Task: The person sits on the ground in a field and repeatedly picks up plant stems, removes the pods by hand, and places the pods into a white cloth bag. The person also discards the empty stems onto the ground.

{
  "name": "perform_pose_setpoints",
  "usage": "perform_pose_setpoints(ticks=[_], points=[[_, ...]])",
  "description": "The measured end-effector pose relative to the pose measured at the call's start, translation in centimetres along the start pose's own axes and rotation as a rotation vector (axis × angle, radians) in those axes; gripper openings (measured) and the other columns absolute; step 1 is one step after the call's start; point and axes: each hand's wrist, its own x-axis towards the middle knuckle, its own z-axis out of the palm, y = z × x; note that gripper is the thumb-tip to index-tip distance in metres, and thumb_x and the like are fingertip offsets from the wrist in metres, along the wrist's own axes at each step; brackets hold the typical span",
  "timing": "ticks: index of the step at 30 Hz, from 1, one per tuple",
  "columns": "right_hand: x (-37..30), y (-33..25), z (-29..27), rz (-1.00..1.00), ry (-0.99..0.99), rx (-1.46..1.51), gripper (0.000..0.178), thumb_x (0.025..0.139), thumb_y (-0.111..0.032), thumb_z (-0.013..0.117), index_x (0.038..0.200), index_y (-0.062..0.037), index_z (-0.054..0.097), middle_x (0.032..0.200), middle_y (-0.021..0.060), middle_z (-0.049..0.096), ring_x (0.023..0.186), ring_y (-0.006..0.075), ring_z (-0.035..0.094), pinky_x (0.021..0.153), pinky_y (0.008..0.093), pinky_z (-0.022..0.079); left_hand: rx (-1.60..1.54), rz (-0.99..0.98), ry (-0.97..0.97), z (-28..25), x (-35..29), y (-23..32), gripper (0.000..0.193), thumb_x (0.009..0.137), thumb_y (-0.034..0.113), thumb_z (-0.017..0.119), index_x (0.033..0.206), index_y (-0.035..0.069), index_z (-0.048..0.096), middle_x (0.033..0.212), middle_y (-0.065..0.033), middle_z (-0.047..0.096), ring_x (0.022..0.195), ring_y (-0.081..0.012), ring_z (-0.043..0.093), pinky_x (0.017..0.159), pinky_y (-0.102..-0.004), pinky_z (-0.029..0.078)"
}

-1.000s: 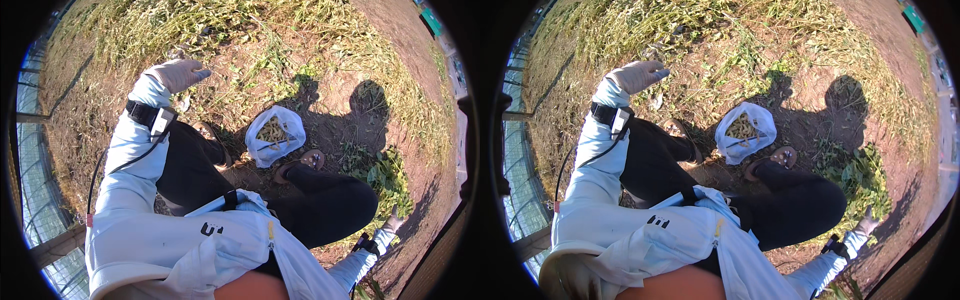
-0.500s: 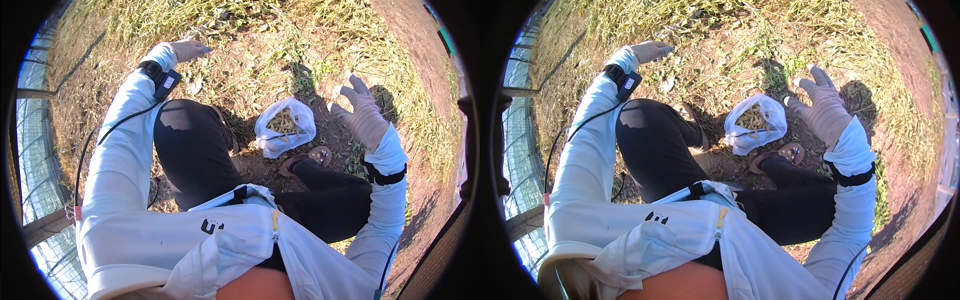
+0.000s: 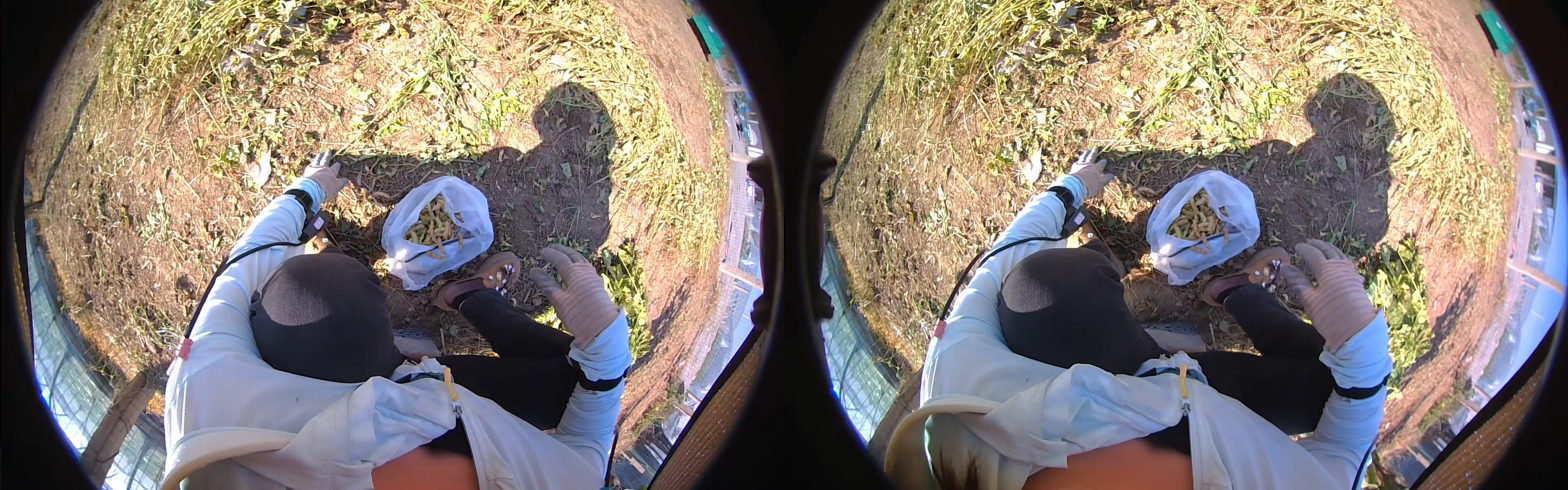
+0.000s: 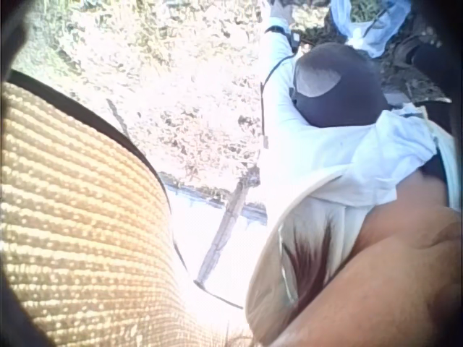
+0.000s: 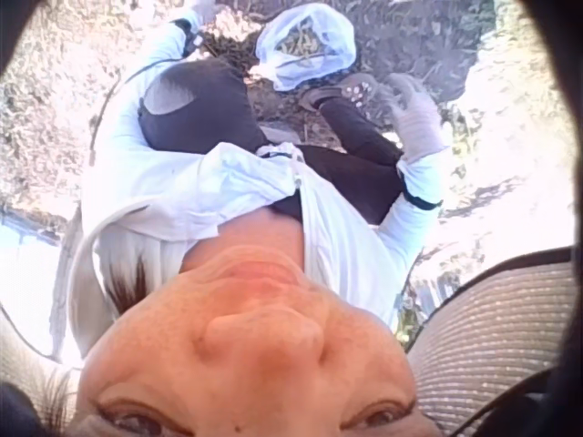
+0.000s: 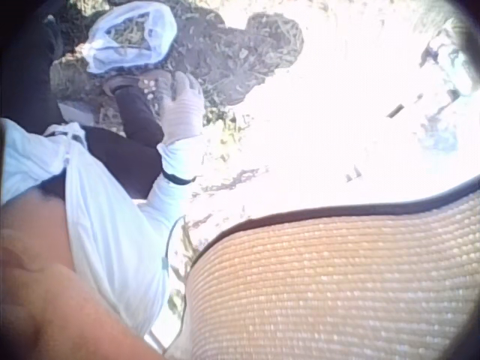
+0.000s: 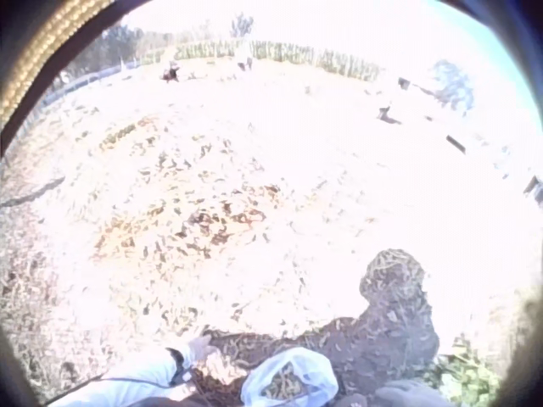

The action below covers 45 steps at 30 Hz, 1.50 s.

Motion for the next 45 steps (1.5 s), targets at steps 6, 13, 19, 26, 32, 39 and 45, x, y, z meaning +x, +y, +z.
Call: perform_pose_setpoints(ticks=[6, 13, 19, 26, 32, 39, 45], points=[[1.2, -0.2, -1.1, 0.071, -0.236, 0.204, 0.040, 0.089, -0.029, 0.063, 0.117, -0.0002, 0.058, 0.115, 0.0208, 0.060, 0.109, 0.0355, 0.056, 0.094, 0.0390, 0.044, -0.474, 0.064, 0.411, -1.8, -0.7, -1.7, 0.043, 0.092, 0.023, 0.054, 0.126, -0.004, 0.052, 0.127, -0.0204, 0.052, 0.117, -0.0314, 0.050, 0.100, -0.0337, 0.040], [-0.7, 0.3, -0.5, -0.027, -0.189, 0.110, 0.042, 0.090, -0.034, 0.060, 0.115, -0.0014, 0.060, 0.110, 0.0211, 0.063, 0.106, 0.0366, 0.059, 0.090, 0.0394, 0.047, -1.188, 0.115, 0.572, -13.3, -7.7, -4.2, 0.022, 0.090, 0.018, 0.061, 0.103, 0.003, 0.069, 0.079, -0.0021, 0.067, 0.069, -0.0092, 0.056, 0.064, -0.0260, 0.046], [-2.1, -0.2, -0.3, -0.022, -0.214, 0.166, 0.043, 0.092, -0.036, 0.056, 0.115, 0.0002, 0.059, 0.102, 0.0192, 0.066, 0.101, 0.0333, 0.062, 0.087, 0.0384, 0.048, -1.066, 0.324, 0.810, -27.2, -19.0, 1.0, 0.026, 0.093, 0.031, 0.060, 0.099, 0.009, 0.072, 0.064, 0.0010, 0.060, 0.054, -0.0066, 0.051, 0.051, -0.0235, 0.040], [-2.1, -2.0, -1.1, -0.332, 0.203, 0.742, 0.049, 0.096, -0.044, 0.050, 0.122, -0.0025, 0.053, 0.098, 0.0087, 0.064, 0.095, 0.0141, 0.062, 0.079, 0.0332, 0.052, -0.916, 0.610, 0.779, -32.3, -28.7, 13.6, 0.021, 0.091, 0.030, 0.063, 0.097, 0.013, 0.073, 0.063, 0.0036, 0.058, 0.058, -0.0028, 0.050, 0.055, -0.0204, 0.041], [-0.5, 0.1, -3.8, -0.110, 0.390, 1.638, 0.055, 0.086, -0.051, 0.063, 0.111, -0.0029, 0.051, 0.093, 0.0050, 0.058, 0.078, 0.0133, 0.062, 0.060, 0.0238, 0.052, -0.475, 0.913, 1.090, -27.3, -27.5, 23.2, 0.017, 0.085, 0.018, 0.069, 0.097, 0.007, 0.071, 0.092, -0.0078, 0.068, 0.080, -0.0195, 0.067, 0.070, -0.0266, 0.053], [0.9, 3.5, -3.3, 0.051, 0.580, 1.812, 0.019, 0.089, -0.023, 0.067, 0.092, -0.0068, 0.058, 0.076, 0.0009, 0.060, 0.056, 0.0071, 0.052, 0.046, 0.0177, 0.041, -0.033, 1.147, 1.056, -23.0, -26.4, 25.8, 0.044, 0.089, 0.000, 0.051, 0.132, 0.009, 0.048, 0.121, -0.0125, 0.059, 0.102, -0.0259, 0.062, 0.079, -0.0308, 0.053], [-0.8, 5.8, -4.8, -0.100, 0.867, 1.593, 0.022, 0.087, -0.025, 0.069, 0.093, -0.0068, 0.058, 0.078, 0.0019, 0.062, 0.052, 0.0080, 0.051, 0.045, 0.0206, 0.039, -0.148, 0.822, 0.805, -23.3, -23.4, 22.4, 0.082, 0.080, -0.003, 0.056, 0.149, 0.020, 0.019, 0.116, -0.0135, 0.061, 0.095, -0.0341, 0.063, 0.080, -0.0362, 0.052]])
